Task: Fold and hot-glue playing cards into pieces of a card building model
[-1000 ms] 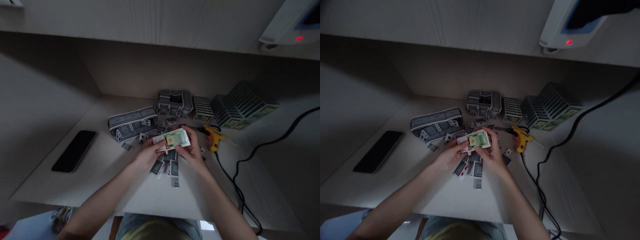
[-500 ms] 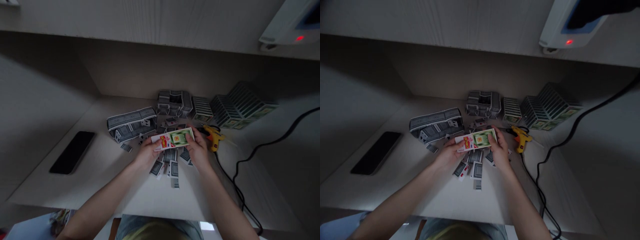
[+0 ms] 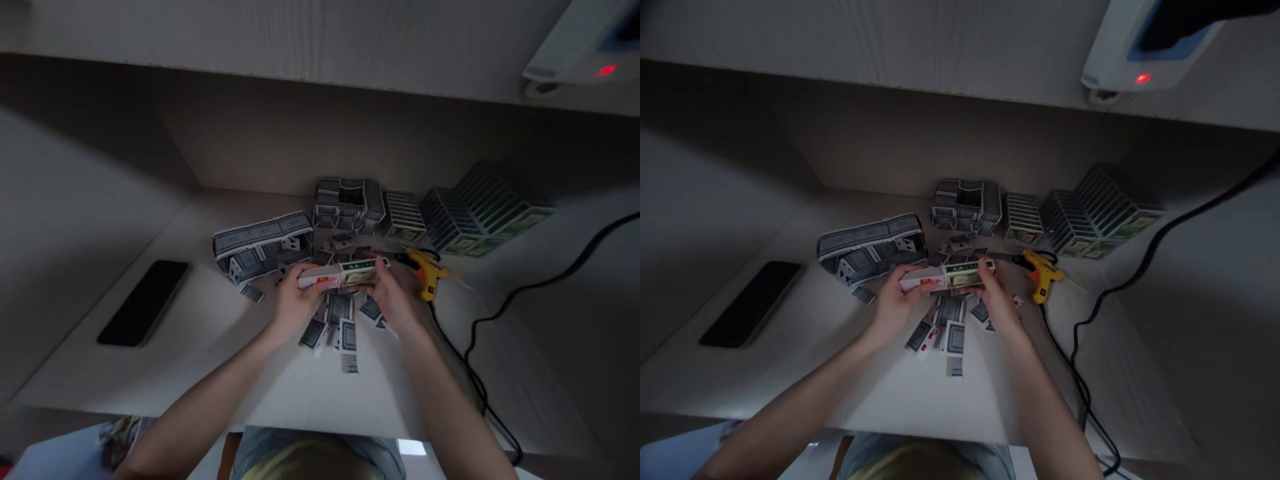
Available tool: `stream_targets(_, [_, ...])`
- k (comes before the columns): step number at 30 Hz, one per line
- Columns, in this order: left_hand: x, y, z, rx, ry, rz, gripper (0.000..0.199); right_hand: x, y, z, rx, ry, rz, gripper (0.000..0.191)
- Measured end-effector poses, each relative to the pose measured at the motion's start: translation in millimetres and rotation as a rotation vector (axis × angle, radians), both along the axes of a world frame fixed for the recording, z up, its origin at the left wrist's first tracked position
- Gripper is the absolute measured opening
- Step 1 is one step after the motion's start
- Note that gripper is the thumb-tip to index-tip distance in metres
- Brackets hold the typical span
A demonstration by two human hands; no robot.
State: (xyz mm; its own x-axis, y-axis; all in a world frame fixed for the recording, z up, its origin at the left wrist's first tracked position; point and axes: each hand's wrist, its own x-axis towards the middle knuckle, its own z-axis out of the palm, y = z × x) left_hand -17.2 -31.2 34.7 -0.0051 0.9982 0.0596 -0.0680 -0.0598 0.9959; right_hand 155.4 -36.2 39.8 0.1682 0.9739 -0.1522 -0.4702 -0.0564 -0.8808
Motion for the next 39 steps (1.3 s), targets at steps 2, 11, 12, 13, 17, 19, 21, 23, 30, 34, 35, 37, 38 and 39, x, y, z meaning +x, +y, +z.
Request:
stream_targets(2, [-1.9, -5.3, -0.7, 0.212, 0.173, 0.001, 0.021, -0.9, 0.7, 1.7, -0.016, 0.053, 0.027, 0.033])
stream_targets(11, [-4.5, -11.1, -8.1, 0.689, 0.298, -0.103, 0.03, 3.6, 2.6, 6.0, 0.047, 0.117, -0.134, 0.019])
stream_targets(12, [-4.8, -9.9, -7.8, 0.708, 0.286, -0.098, 0.031, 6.3, 3.8, 5.1, 0.051, 0.124, -0.15, 0.019])
stream_targets(13, [-5.1, -8.8, -7.0, 0.729, 0.278, -0.093, 0.031, 9.2, 5.0, 4.2, 0.05, 0.132, -0.162, 0.019])
stream_targets(17, [-6.7, -6.1, -0.9, 0.848, 0.289, -0.07, 0.027, 17.2, 7.8, 3.1, 0.009, 0.188, -0.137, 0.024])
stream_targets(19, [-7.2, -5.9, 1.9, 0.906, 0.313, -0.066, 0.026, 17.6, 7.5, 3.9, -0.018, 0.227, -0.112, 0.024])
stream_targets(21, [-7.3, -6.3, 3.6, 0.94, 0.32, -0.066, 0.027, 16.5, 6.7, 5.2, -0.04, 0.26, -0.09, 0.024])
stream_targets(23, [-7.3, -7.0, 4.9, 0.967, 0.308, -0.05, 0.03, 15.2, 5.8, 6.9, -0.055, 0.285, -0.068, 0.025])
stream_targets(30, [-10.5, -9.8, 10.7, 0.998, 0.4, 0.054, 0.033, 16.6, 4.8, 8.0, -0.035, 0.263, -0.055, 0.026])
stream_targets(34, [-12.7, -8.0, 11.3, 0.934, 0.442, -0.086, 0.03, 17.1, 5.0, 5.2, 0.0, 0.152, -0.101, 0.027])
stream_targets(35, [-12.8, -7.3, 11.5, 0.924, 0.448, -0.121, 0.029, 17.2, 5.1, 4.7, 0.012, 0.128, -0.117, 0.028])
stream_targets(37, [-12.8, -6.4, 12.3, 0.907, 0.452, -0.191, 0.027, 17.5, 5.2, 4.1, 0.035, 0.094, -0.144, 0.028])
stream_targets(38, [-12.7, -6.1, 12.8, 0.895, 0.452, -0.225, 0.027, 17.8, 5.3, 4.0, 0.043, 0.082, -0.151, 0.028])
stream_targets(39, [-12.6, -5.9, 13.1, 0.882, 0.451, -0.257, 0.027, 18.1, 5.3, 4.1, 0.048, 0.072, -0.154, 0.028])
